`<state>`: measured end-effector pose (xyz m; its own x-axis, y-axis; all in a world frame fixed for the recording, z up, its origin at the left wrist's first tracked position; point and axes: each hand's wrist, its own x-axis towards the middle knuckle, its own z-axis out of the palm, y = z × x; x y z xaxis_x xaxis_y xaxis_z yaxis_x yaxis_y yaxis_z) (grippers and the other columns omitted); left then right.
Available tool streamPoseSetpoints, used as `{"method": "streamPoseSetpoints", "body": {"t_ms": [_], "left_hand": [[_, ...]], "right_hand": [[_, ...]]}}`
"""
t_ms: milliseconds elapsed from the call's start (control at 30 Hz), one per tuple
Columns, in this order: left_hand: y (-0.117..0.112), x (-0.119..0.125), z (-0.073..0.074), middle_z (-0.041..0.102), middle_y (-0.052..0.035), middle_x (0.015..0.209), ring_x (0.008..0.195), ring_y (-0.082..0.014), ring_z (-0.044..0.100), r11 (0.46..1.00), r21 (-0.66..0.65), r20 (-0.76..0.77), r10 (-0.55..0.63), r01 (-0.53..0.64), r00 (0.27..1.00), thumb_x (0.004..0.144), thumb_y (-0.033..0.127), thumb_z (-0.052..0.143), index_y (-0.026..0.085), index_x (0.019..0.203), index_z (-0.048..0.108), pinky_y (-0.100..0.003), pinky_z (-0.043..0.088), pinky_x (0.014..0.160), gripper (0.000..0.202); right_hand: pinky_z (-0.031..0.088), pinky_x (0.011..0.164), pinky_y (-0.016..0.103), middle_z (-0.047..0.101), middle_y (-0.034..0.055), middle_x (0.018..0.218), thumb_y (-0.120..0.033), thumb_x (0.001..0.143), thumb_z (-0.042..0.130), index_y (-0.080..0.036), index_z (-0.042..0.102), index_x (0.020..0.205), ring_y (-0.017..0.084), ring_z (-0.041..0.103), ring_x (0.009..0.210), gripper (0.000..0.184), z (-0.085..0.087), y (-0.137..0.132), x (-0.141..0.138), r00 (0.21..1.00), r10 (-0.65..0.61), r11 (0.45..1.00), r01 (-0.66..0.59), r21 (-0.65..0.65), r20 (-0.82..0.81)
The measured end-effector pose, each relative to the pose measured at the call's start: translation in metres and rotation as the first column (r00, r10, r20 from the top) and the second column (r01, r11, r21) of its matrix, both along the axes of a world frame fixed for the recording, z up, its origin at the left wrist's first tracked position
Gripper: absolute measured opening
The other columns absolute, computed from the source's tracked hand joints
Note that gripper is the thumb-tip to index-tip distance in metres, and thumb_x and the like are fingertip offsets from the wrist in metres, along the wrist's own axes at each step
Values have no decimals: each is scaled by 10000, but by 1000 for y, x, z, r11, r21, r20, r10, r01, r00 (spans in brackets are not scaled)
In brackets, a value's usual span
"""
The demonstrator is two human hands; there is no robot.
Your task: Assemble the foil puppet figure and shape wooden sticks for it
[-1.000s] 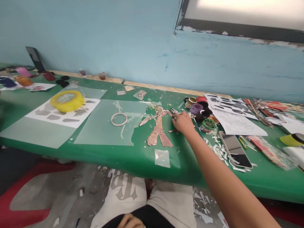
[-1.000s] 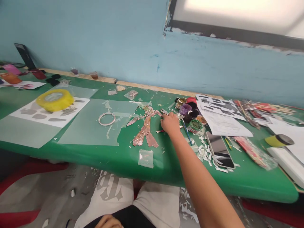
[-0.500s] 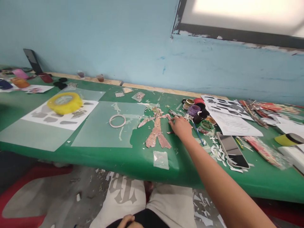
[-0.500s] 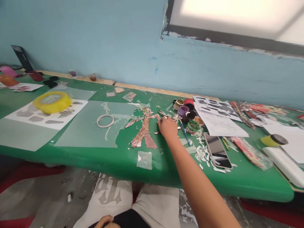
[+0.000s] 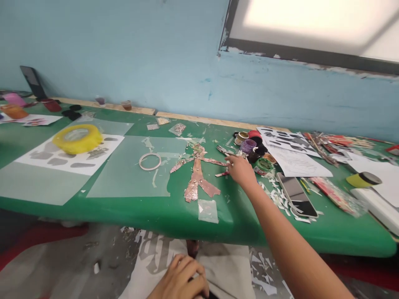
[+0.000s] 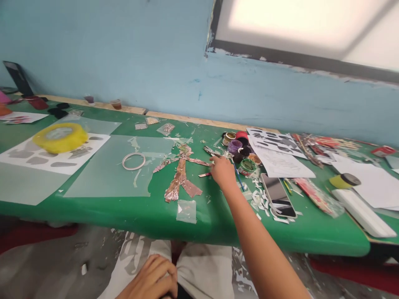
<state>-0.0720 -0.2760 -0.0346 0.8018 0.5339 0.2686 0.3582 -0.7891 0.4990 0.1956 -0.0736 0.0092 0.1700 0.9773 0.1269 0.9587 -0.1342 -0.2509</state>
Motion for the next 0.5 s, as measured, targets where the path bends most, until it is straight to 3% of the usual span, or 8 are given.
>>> {"method": "streamPoseSetpoints", "body": {"t_ms": [100,167,300,400,500], "left_hand": [[22,5,23,626,-52,898,844,-162,558,993,-70,133,99,-90,986,890,119,417,186,903,537,-299,444,764,138],[38,1,35,628,-45,881,831,-158,564,981,-76,191,190,-179,963,865,85,417,194,876,546,-293,445,744,170],[74,-16,40,644,-41,919,894,-171,590,912,45,240,386,-408,891,864,93,470,215,887,576,-300,464,787,164],[101,-26,35,640,-42,945,936,-179,589,869,125,260,437,-479,861,861,94,488,219,914,576,-319,461,848,162],[124,-28,27,637,-51,948,944,-192,589,834,149,259,485,-531,835,869,120,484,217,910,579,-333,466,854,142]], "right_hand": [[425,678,293,699,76,949,-295,862,444,-201,693,1053,198,619,780,327,0,-23,11,968,-62,989,92,118,-242],[414,647,291,699,57,864,-337,834,467,-203,702,949,192,605,726,293,-3,-41,27,956,-63,986,103,128,-286],[419,681,328,695,77,837,-311,805,491,-199,711,929,217,603,727,276,-9,-69,84,952,-253,957,272,96,-173],[422,777,375,686,164,986,-224,819,479,-160,709,1030,279,611,916,319,-9,-83,137,871,-492,866,488,105,9],[375,881,407,611,280,1164,-134,811,487,-60,647,1190,335,541,1129,418,-6,-94,186,784,-614,789,605,106,89]]}}
